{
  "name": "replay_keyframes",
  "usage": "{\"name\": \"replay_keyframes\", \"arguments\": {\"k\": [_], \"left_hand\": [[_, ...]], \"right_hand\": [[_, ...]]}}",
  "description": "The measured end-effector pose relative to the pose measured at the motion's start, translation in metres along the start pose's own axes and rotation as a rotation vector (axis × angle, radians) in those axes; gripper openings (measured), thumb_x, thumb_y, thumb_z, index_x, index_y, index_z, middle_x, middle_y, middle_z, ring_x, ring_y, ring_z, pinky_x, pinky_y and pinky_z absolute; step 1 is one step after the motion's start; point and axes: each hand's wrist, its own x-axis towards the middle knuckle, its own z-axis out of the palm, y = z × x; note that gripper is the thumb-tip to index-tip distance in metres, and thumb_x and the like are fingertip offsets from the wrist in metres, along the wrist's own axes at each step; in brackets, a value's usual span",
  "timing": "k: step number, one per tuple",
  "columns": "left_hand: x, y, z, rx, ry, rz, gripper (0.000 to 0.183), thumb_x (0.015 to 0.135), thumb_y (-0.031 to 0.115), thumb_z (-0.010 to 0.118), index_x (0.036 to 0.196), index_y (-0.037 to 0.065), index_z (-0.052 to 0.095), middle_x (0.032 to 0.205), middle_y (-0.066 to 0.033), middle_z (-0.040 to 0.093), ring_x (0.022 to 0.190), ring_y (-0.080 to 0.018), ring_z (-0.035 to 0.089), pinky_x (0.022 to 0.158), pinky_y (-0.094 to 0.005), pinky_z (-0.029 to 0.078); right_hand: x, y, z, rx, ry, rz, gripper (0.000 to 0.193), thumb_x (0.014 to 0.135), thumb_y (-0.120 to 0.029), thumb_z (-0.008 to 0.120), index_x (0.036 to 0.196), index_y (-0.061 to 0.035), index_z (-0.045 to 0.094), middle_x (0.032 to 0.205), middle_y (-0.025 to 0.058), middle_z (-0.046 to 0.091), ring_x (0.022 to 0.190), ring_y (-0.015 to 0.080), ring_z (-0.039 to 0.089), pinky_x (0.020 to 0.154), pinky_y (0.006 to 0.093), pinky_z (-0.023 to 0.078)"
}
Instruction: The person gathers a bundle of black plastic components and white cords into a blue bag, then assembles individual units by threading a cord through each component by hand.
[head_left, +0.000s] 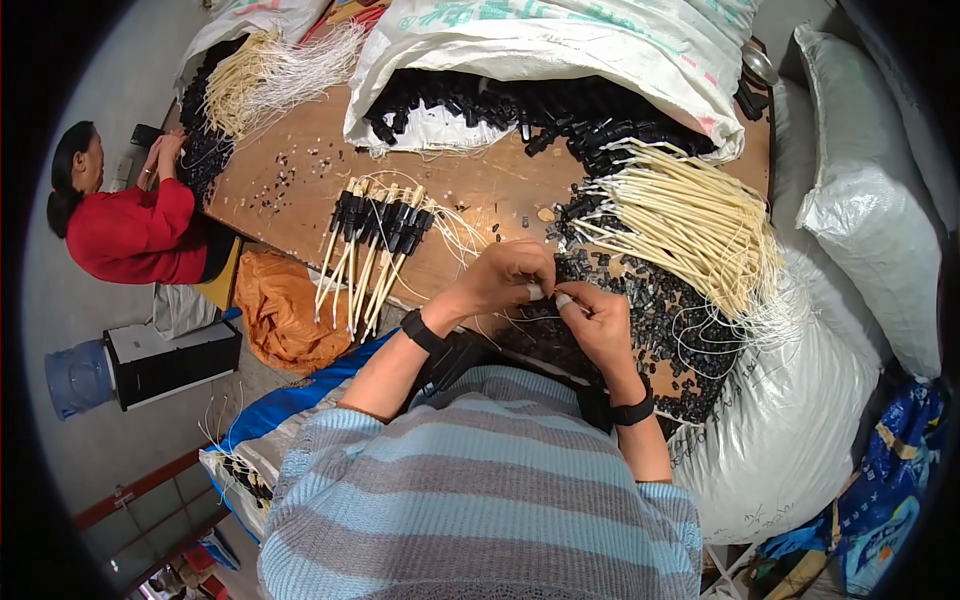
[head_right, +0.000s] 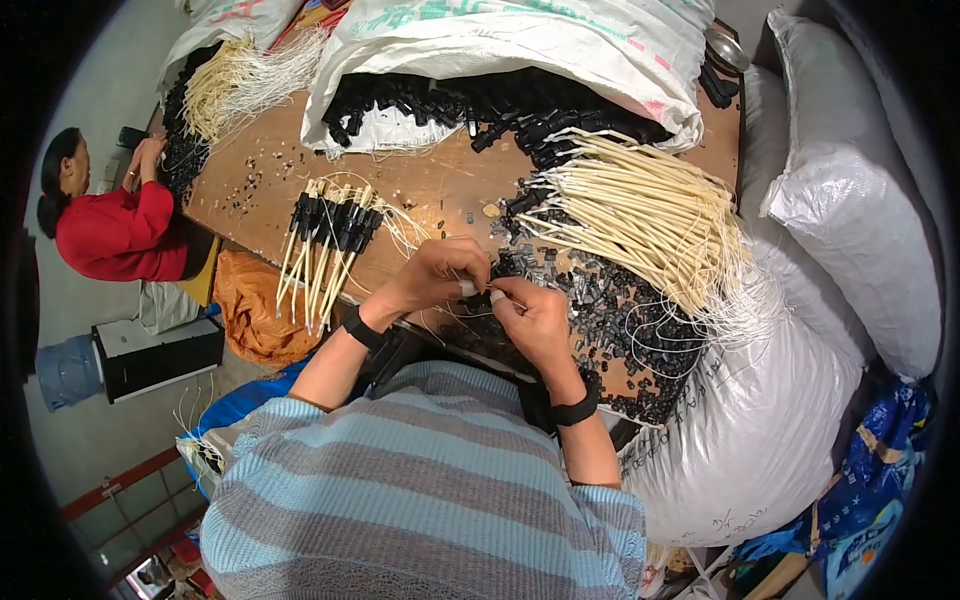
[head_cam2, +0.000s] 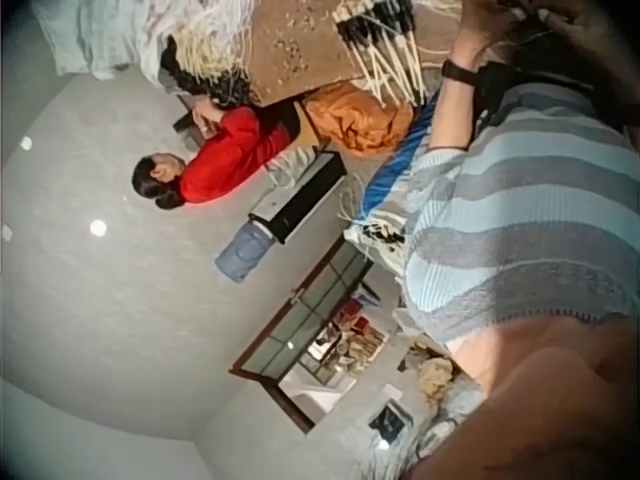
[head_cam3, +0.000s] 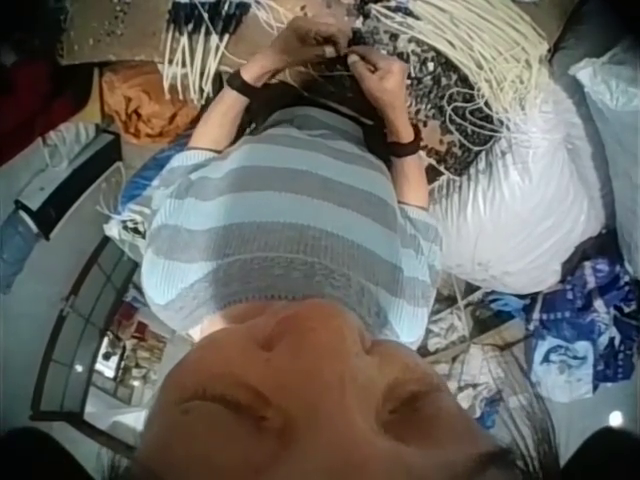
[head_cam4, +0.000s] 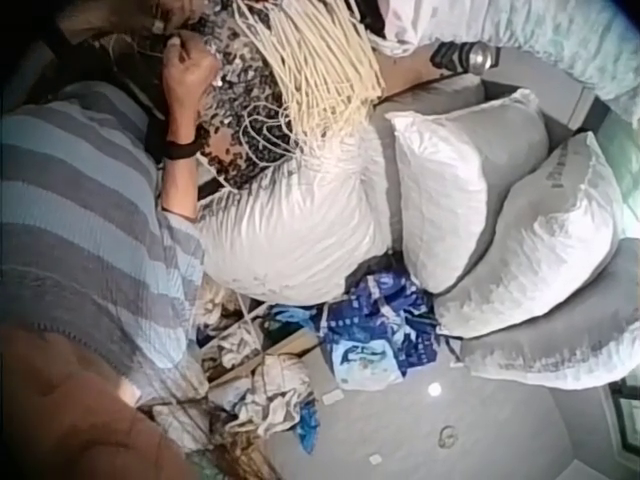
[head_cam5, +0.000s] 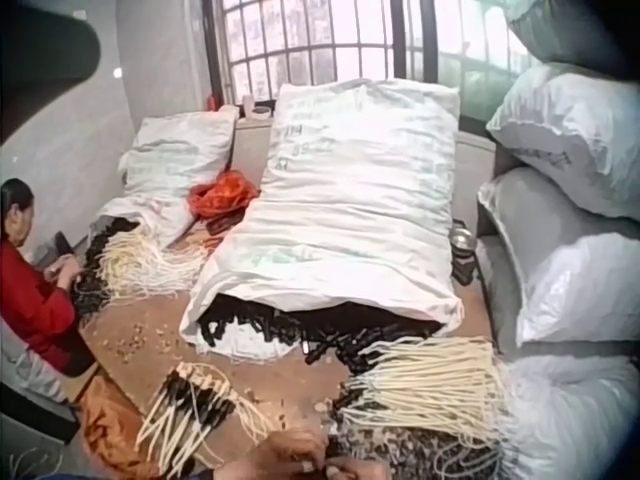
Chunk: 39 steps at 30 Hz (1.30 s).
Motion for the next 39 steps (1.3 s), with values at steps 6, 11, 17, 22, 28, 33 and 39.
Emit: {"name": "replay_keyframes", "arguments": {"k": [6, 11, 17, 22, 28, 33, 39], "left_hand": [[0.002, -0.007, -0.010, 0.220, 0.035, 0.007, 0.017, 0.068, -0.001, 0.068, 0.083, 0.007, 0.067, 0.087, -0.0057, 0.066, 0.084, -0.0217, 0.062, 0.074, -0.0314, 0.049], [-0.032, -0.010, -0.042, 0.882, 0.204, -0.510, 0.018, 0.082, 0.019, 0.061, 0.094, 0.006, 0.067, 0.080, -0.0148, 0.067, 0.077, -0.0306, 0.066, 0.069, -0.0390, 0.052], [-0.023, -0.007, -0.017, 0.690, 0.248, -0.200, 0.024, 0.073, 0.003, 0.066, 0.095, 0.012, 0.069, 0.089, -0.0089, 0.067, 0.079, -0.0272, 0.065, 0.068, -0.0364, 0.052], [0.007, -0.034, 0.012, 0.621, 0.240, 0.069, 0.028, 0.070, -0.004, 0.066, 0.094, 0.009, 0.068, 0.079, -0.0049, 0.062, 0.071, -0.0218, 0.062, 0.063, -0.0312, 0.050], [0.017, 0.007, 0.037, 0.067, 0.277, -0.205, 0.024, 0.070, -0.008, 0.065, 0.090, 0.004, 0.064, 0.078, -0.0020, 0.060, 0.067, -0.0089, 0.056, 0.061, -0.0227, 0.045], [0.021, 0.009, 0.045, 0.310, 0.367, -0.013, 0.029, 0.066, -0.010, 0.065, 0.092, 0.004, 0.062, 0.080, -0.0049, 0.061, 0.074, -0.0155, 0.061, 0.064, -0.0279, 0.048], [0.022, 0.016, 0.044, 0.241, 0.441, -0.183, 0.031, 0.067, -0.004, 0.066, 0.097, 0.005, 0.065, 0.079, -0.0075, 0.061, 0.078, -0.0210, 0.063, 0.066, -0.0312, 0.050]], "right_hand": [[-0.003, 0.000, 0.001, -0.037, 0.014, 0.013, 0.016, 0.079, -0.012, 0.064, 0.091, -0.0021, 0.070, 0.057, 0.0082, 0.059, 0.050, 0.0099, 0.053, 0.050, 0.0264, 0.042], [-0.015, 0.006, -0.011, 0.085, 0.059, 0.044, 0.011, 0.084, -0.006, 0.063, 0.091, 0.0010, 0.068, 0.059, -0.0061, 0.047, 0.055, 0.0028, 0.039, 0.052, 0.0199, 0.033], [-0.017, 0.020, -0.007, 0.222, 0.055, 0.168, 0.006, 0.088, -0.005, 0.062, 0.087, -0.0006, 0.065, 0.059, -0.0106, 0.042, 0.054, -0.0003, 0.032, 0.050, 0.0188, 0.027], [-0.011, 0.022, -0.002, 0.328, 0.165, 0.270, 0.007, 0.090, -0.006, 0.062, 0.086, -0.0002, 0.064, 0.059, -0.0111, 0.043, 0.053, -0.0016, 0.033, 0.048, 0.0184, 0.025], [0.005, 0.029, 0.001, 0.203, 0.188, 0.317, 0.008, 0.089, -0.006, 0.062, 0.091, 0.0004, 0.066, 0.060, -0.0110, 0.046, 0.053, -0.0010, 0.033, 0.047, 0.0186, 0.025], [0.009, 0.019, 0.002, 0.470, 0.111, 0.273, 0.011, 0.087, -0.006, 0.063, 0.095, 0.0014, 0.067, 0.061, -0.0083, 0.051, 0.055, -0.0006, 0.041, 0.048, 0.0188, 0.030], [0.010, 0.010, 0.007, 0.568, 0.156, 0.263, 0.010, 0.089, -0.003, 0.060, 0.096, 0.0003, 0.067, 0.062, -0.0107, 0.045, 0.055, -0.0007, 0.033, 0.051, 0.0176, 0.025]]}}
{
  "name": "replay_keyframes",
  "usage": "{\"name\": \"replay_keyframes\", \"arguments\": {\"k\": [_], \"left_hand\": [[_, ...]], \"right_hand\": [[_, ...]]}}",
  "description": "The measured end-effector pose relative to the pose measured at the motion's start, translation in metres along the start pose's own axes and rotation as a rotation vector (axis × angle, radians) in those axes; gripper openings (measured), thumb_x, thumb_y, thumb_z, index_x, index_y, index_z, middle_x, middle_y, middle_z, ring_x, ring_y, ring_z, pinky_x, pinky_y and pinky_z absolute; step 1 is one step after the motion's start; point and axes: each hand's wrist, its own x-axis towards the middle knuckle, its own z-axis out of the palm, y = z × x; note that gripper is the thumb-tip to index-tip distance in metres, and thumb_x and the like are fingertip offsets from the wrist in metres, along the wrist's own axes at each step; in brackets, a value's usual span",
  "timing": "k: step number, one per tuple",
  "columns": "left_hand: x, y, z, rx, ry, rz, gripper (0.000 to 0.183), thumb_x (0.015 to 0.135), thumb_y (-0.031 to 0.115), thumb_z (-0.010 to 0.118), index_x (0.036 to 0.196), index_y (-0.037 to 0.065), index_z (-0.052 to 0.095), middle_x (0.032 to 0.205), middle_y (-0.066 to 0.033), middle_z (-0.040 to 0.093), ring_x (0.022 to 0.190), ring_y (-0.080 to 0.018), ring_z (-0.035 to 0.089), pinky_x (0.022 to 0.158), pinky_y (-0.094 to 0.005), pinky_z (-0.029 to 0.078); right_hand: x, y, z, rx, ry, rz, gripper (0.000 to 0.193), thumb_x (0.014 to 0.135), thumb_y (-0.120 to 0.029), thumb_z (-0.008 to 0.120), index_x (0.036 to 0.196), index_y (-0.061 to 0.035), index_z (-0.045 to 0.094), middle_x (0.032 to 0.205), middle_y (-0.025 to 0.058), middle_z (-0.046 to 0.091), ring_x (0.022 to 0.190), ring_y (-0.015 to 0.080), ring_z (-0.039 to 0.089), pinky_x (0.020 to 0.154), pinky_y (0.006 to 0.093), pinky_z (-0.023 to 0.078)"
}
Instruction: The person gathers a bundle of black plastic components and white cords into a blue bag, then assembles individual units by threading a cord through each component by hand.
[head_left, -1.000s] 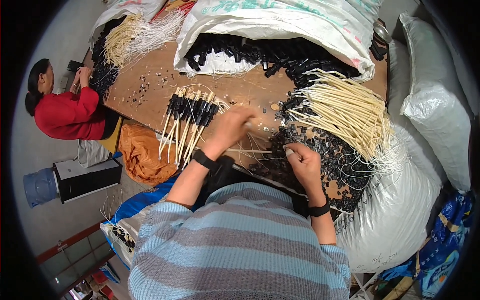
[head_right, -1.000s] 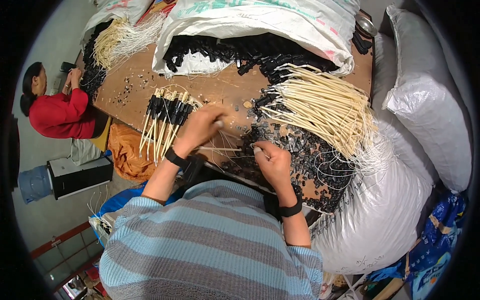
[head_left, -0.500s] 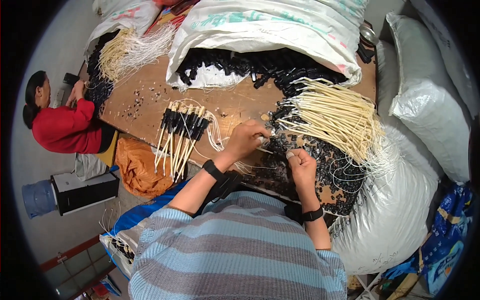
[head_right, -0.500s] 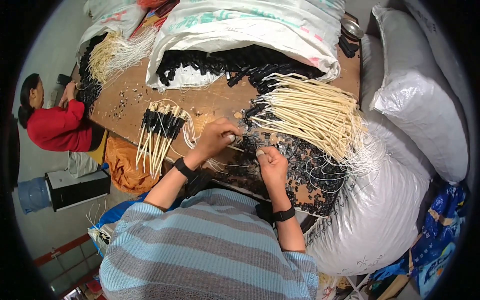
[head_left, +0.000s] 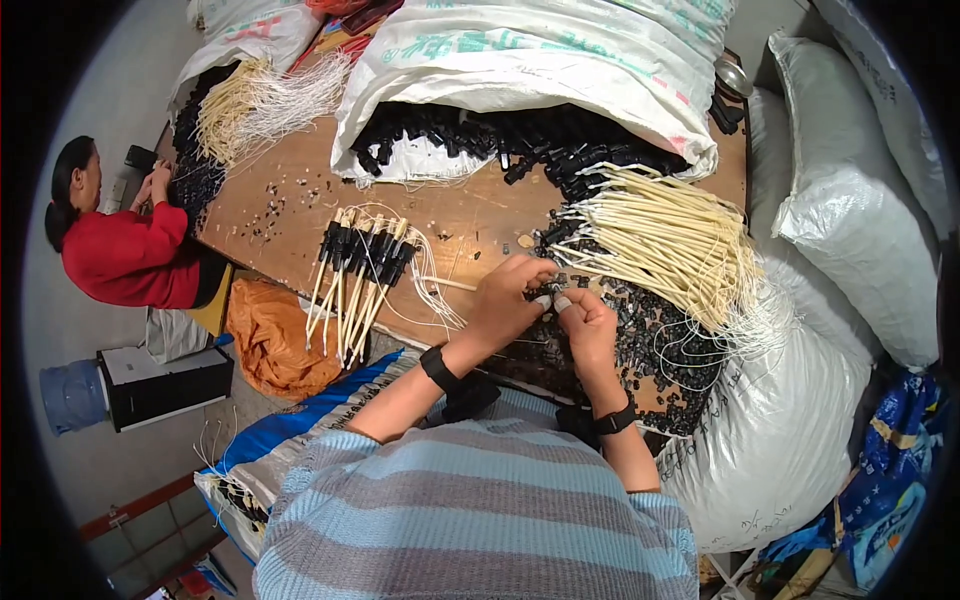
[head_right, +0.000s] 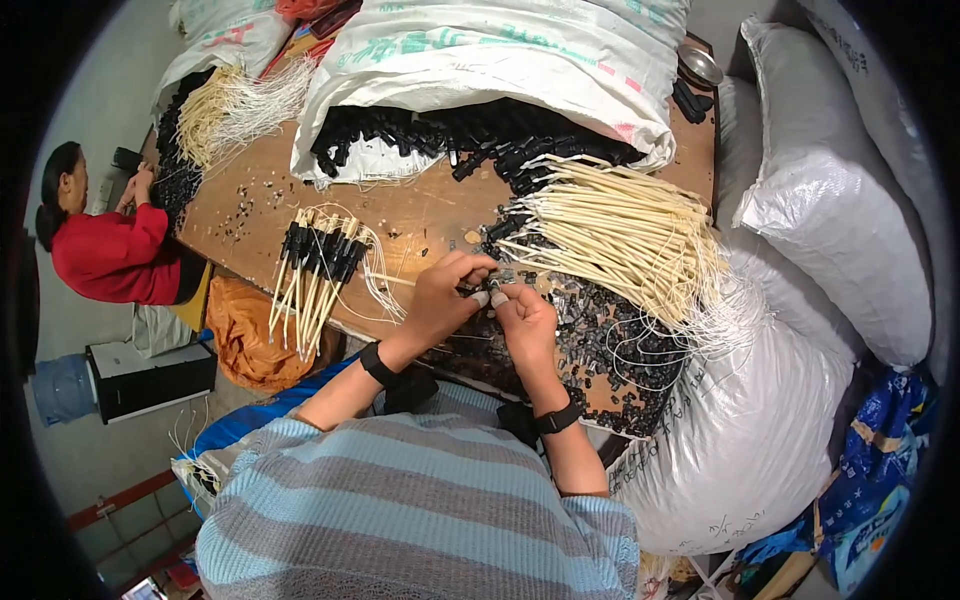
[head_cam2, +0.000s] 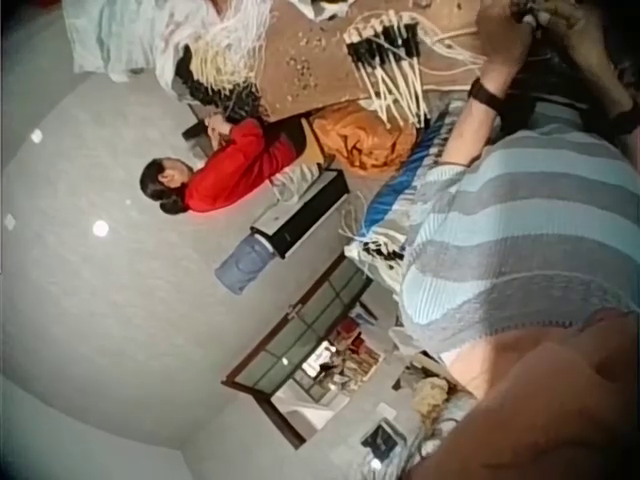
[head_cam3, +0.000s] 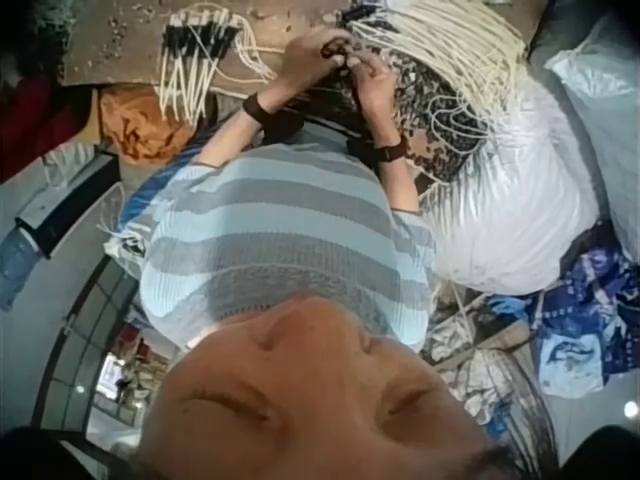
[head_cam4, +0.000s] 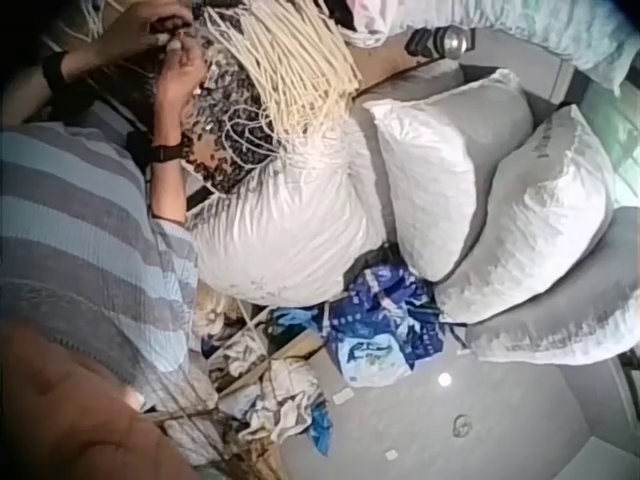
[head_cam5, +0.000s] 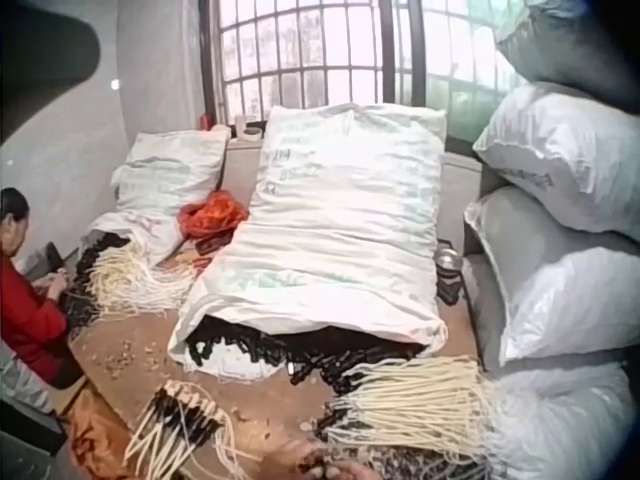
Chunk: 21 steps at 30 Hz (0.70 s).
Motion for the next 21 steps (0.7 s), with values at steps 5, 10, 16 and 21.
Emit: {"name": "replay_keyframes", "arguments": {"k": [5, 10, 16, 21], "left_hand": [[-0.002, -0.010, -0.004, -0.012, -0.114, -0.094, 0.019, 0.068, 0.002, 0.067, 0.086, 0.005, 0.069, 0.073, -0.0079, 0.061, 0.079, -0.0212, 0.063, 0.066, -0.0311, 0.050], [-0.003, -0.009, -0.008, 0.171, -0.036, -0.005, 0.025, 0.067, 0.004, 0.066, 0.092, 0.008, 0.069, 0.077, -0.0089, 0.063, 0.079, -0.0267, 0.064, 0.066, -0.0335, 0.051], [-0.004, -0.013, -0.012, 0.110, -0.305, 0.186, 0.038, 0.068, 0.008, 0.066, 0.105, 0.012, 0.066, 0.087, -0.0105, 0.066, 0.081, -0.0301, 0.064, 0.069, -0.0384, 0.052], [-0.008, -0.014, -0.019, 0.181, -0.292, 0.088, 0.032, 0.067, 0.009, 0.067, 0.099, 0.011, 0.067, 0.084, -0.0106, 0.067, 0.079, -0.0299, 0.065, 0.065, -0.0374, 0.051]], "right_hand": [[-0.004, 0.002, 0.000, -0.347, 0.053, -0.174, 0.010, 0.089, -0.007, 0.064, 0.096, -0.0002, 0.066, 0.063, -0.0106, 0.045, 0.055, -0.0005, 0.034, 0.051, 0.0175, 0.026], [-0.002, -0.003, -0.007, 0.020, -0.013, -0.112, 0.014, 0.088, -0.008, 0.065, 0.099, 0.0012, 0.064, 0.059, -0.0072, 0.050, 0.049, 0.0008, 0.036, 0.046, 0.0181, 0.028], [-0.004, -0.015, -0.027, 0.566, -0.167, 0.080, 0.016, 0.088, -0.004, 0.060, 0.103, -0.0002, 0.065, 0.071, -0.0036, 0.059, 0.050, 0.0033, 0.043, 0.044, 0.0211, 0.032], [-0.017, -0.026, -0.021, -0.828, -0.157, -0.596, 0.028, 0.083, -0.004, 0.061, 0.110, -0.0045, 0.069, 0.078, 0.0086, 0.069, 0.060, 0.0104, 0.058, 0.058, 0.0243, 0.047]]}}
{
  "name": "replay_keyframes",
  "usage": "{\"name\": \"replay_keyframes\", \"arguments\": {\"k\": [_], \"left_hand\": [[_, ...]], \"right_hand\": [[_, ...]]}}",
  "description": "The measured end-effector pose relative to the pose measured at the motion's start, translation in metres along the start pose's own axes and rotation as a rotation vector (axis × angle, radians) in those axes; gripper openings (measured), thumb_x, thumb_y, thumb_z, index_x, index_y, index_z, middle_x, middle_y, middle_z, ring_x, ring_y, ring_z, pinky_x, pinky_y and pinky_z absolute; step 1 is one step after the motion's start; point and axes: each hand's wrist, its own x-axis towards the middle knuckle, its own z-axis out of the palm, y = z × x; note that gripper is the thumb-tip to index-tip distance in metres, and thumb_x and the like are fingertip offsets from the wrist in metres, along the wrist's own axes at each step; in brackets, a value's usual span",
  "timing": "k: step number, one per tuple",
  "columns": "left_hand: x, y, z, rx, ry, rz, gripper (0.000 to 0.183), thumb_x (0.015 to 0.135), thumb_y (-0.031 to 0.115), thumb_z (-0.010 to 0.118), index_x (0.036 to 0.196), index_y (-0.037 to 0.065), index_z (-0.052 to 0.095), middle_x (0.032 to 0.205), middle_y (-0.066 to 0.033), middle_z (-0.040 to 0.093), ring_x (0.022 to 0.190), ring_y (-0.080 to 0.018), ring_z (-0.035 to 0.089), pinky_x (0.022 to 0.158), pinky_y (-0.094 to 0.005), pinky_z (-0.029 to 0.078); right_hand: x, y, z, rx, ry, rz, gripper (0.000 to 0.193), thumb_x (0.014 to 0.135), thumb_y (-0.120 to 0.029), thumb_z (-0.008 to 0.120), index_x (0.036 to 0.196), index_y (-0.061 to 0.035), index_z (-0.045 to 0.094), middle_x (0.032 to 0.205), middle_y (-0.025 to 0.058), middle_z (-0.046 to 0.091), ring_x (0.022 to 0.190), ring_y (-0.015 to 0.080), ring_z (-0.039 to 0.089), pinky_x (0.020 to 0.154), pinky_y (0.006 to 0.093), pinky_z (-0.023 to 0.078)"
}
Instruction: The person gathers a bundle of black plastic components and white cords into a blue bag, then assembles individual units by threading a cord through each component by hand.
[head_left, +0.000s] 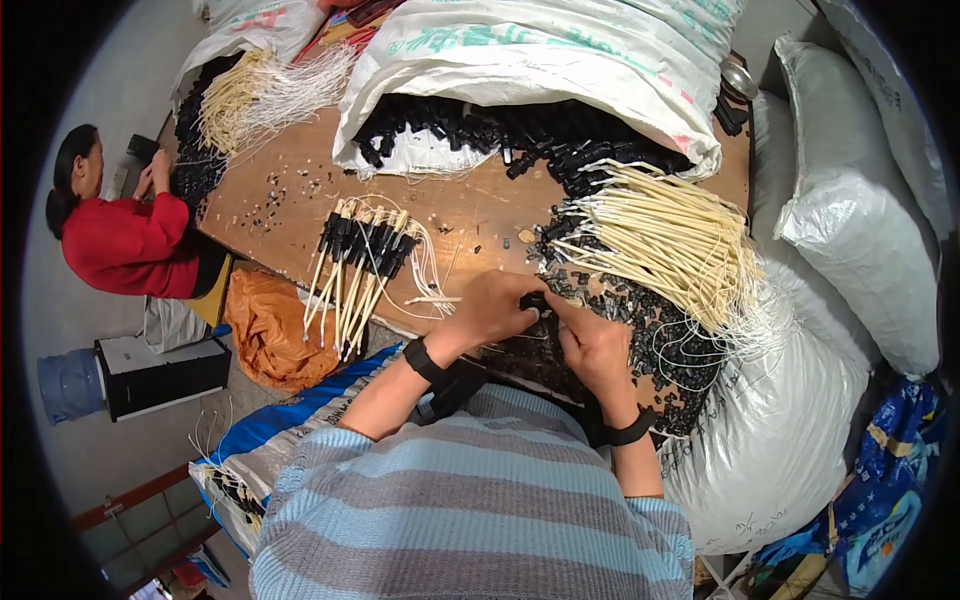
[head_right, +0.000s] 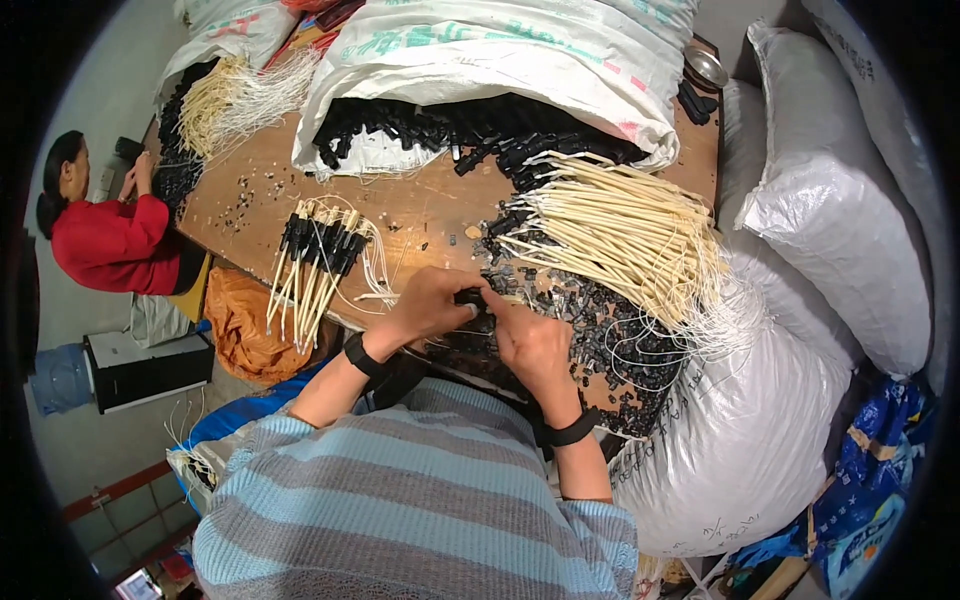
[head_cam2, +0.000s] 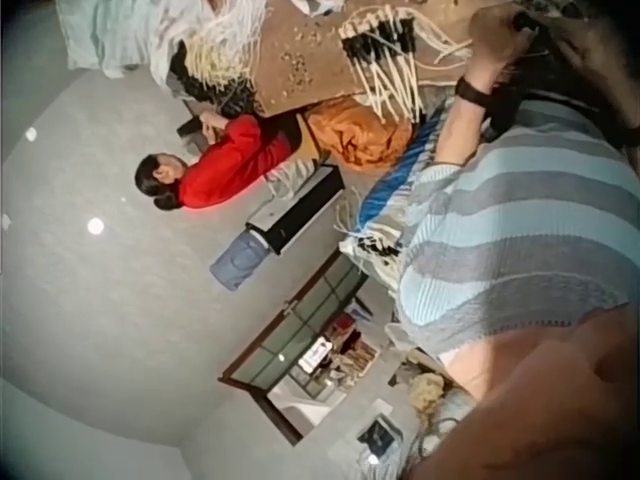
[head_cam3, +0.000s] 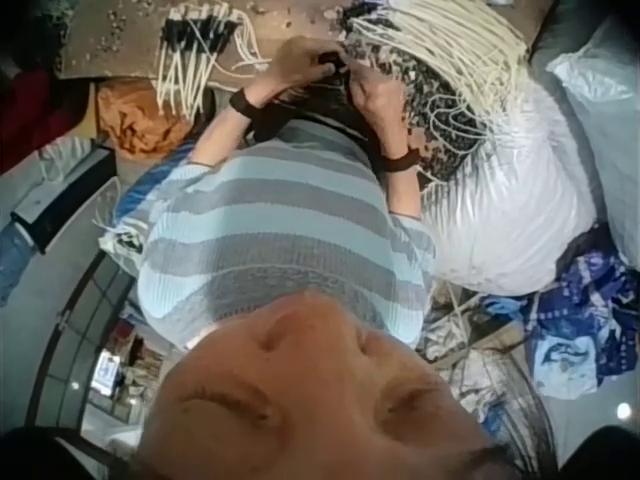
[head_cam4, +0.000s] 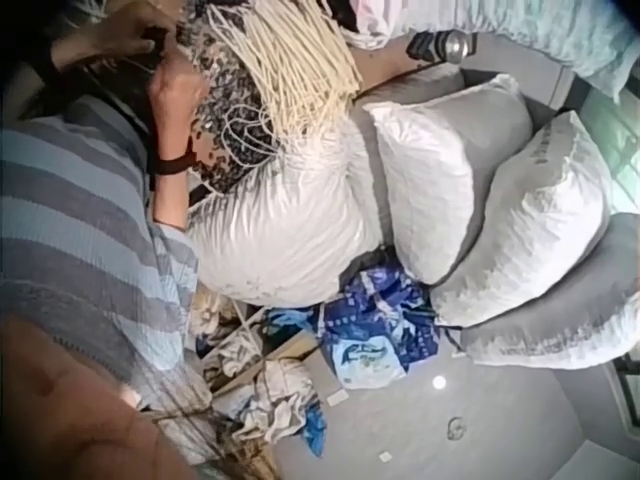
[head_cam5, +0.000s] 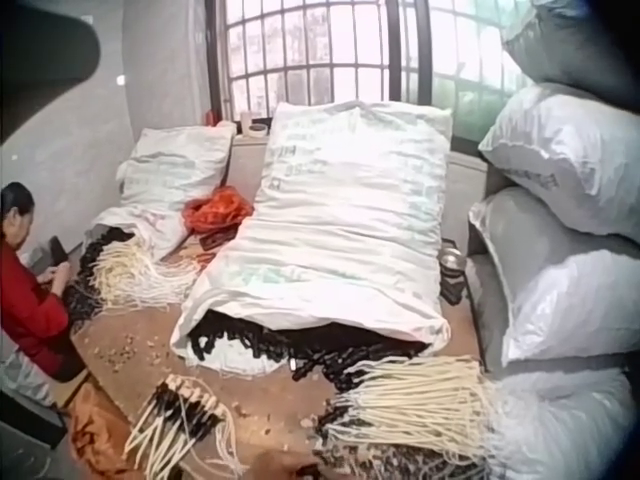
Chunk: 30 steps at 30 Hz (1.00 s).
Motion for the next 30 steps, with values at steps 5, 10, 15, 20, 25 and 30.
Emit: {"name": "replay_keyframes", "arguments": {"k": [5, 10, 15, 20, 25, 30], "left_hand": [[-0.001, 0.005, 0.001, 0.230, 0.134, 0.106, 0.027, 0.065, 0.008, 0.067, 0.091, 0.010, 0.066, 0.077, -0.0075, 0.065, 0.072, -0.0276, 0.065, 0.058, -0.0378, 0.050], [-0.007, 0.010, -0.021, 0.471, 0.126, 0.279, 0.030, 0.064, 0.008, 0.065, 0.094, 0.012, 0.063, 0.067, -0.0043, 0.054, 0.065, -0.0231, 0.062, 0.053, -0.0359, 0.047], [-0.018, -0.010, -0.068, 0.490, 0.542, 0.214, 0.021, 0.062, 0.008, 0.068, 0.083, 0.012, 0.067, 0.077, -0.0049, 0.064, 0.068, -0.0248, 0.060, 0.063, -0.0362, 0.046], [-0.064, -0.075, -0.131, 0.861, 0.777, -0.175, 0.029, 0.061, 0.016, 0.068, 0.089, 0.009, 0.067, 0.095, -0.0077, 0.062, 0.098, -0.0283, 0.053, 0.091, -0.0459, 0.034], [-0.043, -0.051, -0.107, 0.776, 0.683, -0.202, 0.046, 0.069, 0.015, 0.065, 0.113, 0.005, 0.061, 0.124, -0.0139, 0.056, 0.119, -0.0351, 0.046, 0.103, -0.0496, 0.031], [0.037, -0.029, -0.028, 0.162, 0.193, 0.253, 0.036, 0.074, -0.003, 0.055, 0.107, 0.006, 0.067, 0.115, -0.0139, 0.062, 0.104, -0.0317, 0.057, 0.089, -0.0372, 0.047]], "right_hand": [[0.008, 0.005, 0.013, 0.182, 0.068, 0.358, 0.016, 0.079, -0.013, 0.073, 0.091, -0.0024, 0.068, 0.056, 0.0039, 0.055, 0.049, 0.0097, 0.047, 0.048, 0.0276, 0.038], [0.021, -0.014, 0.019, 0.287, -0.057, 0.404, 0.014, 0.079, -0.009, 0.074, 0.088, -0.0010, 0.066, 0.061, 0.0017, 0.055, 0.054, 0.0089, 0.048, 0.050, 0.0261, 0.039], [0.031, -0.027, 0.017, -0.122, 0.319, -0.230, 0.009, 0.081, -0.001, 0.067, 0.090, 0.0005, 0.068, 0.090, 0.0134, 0.067, 0.078, 0.0270, 0.065, 0.067, 0.0328, 0.051], [0.030, -0.015, 0.029, -0.115, 0.104, -0.208, 0.012, 0.079, -0.009, 0.068, 0.090, -0.0051, 0.068, 0.094, 0.0092, 0.066, 0.077, 0.0257, 0.063, 0.066, 0.0334, 0.048], [0.015, -0.003, 0.042, -0.137, -0.040, -0.109, 0.027, 0.078, -0.015, 0.071, 0.103, -0.0076, 0.066, 0.104, 0.0087, 0.065, 0.089, 0.0293, 0.062, 0.076, 0.0378, 0.045], [0.024, 0.014, 0.009, -0.254, 0.143, 0.030, 0.017, 0.078, -0.014, 0.072, 0.091, -0.0036, 0.070, 0.083, 0.0138, 0.066, 0.074, 0.0341, 0.064, 0.062, 0.0384, 0.049]]}}
